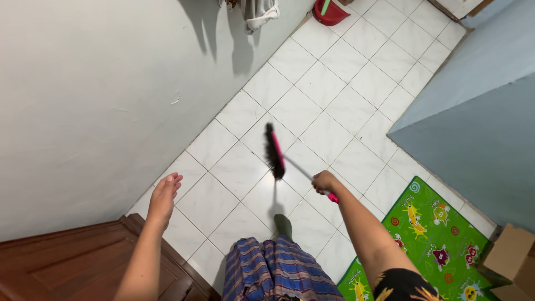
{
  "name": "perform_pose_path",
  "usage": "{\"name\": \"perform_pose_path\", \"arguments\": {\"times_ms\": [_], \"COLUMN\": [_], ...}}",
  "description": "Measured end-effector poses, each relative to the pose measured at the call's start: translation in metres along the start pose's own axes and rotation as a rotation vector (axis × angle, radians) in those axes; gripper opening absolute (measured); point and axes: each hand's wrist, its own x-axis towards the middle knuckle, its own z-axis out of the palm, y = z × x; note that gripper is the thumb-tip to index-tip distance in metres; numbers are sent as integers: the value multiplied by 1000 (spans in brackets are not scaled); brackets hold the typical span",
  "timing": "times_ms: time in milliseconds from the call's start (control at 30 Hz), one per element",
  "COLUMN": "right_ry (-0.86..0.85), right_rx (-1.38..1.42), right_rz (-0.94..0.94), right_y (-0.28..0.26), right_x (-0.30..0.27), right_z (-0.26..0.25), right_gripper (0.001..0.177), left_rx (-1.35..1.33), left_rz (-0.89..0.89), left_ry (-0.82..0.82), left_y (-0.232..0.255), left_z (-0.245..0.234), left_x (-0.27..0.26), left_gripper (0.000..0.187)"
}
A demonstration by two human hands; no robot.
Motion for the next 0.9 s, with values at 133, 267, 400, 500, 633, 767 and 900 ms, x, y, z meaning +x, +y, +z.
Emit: {"name": "perform_pose_path", "arguments": {"times_ms": [133,267,400,500,633,767,900], "right_ry": [148,102,-97,-233,-383,-415,-359], "right_rx": [-173,-3,233,340,415,414,430], "right_rz": [-33,-103,-150,-118,-120,-63,-84], "right_y": [-18,-34,-44,-72,-100,-120,-117], "right_x": [-20,-34,-25,2,48,88,138], "right_z": [-18,-34,-43,-18,34,57,28], "right_gripper": [18,30,56,60,57,53,47], "left_rx": [11,30,14,11,25,58,81], "left_rz": [6,44,62,51,19,-15,-20], "left_ry": [-2,-5,-8,-5,18,44,78], "left_y": [-1,11,26,36,38,45,59], "left_z": [-4,-5,8,11,22,31,42], "left_x": [1,5,12,31,50,72,97], "left_gripper": [61,62,62,62,61,61,60]}}
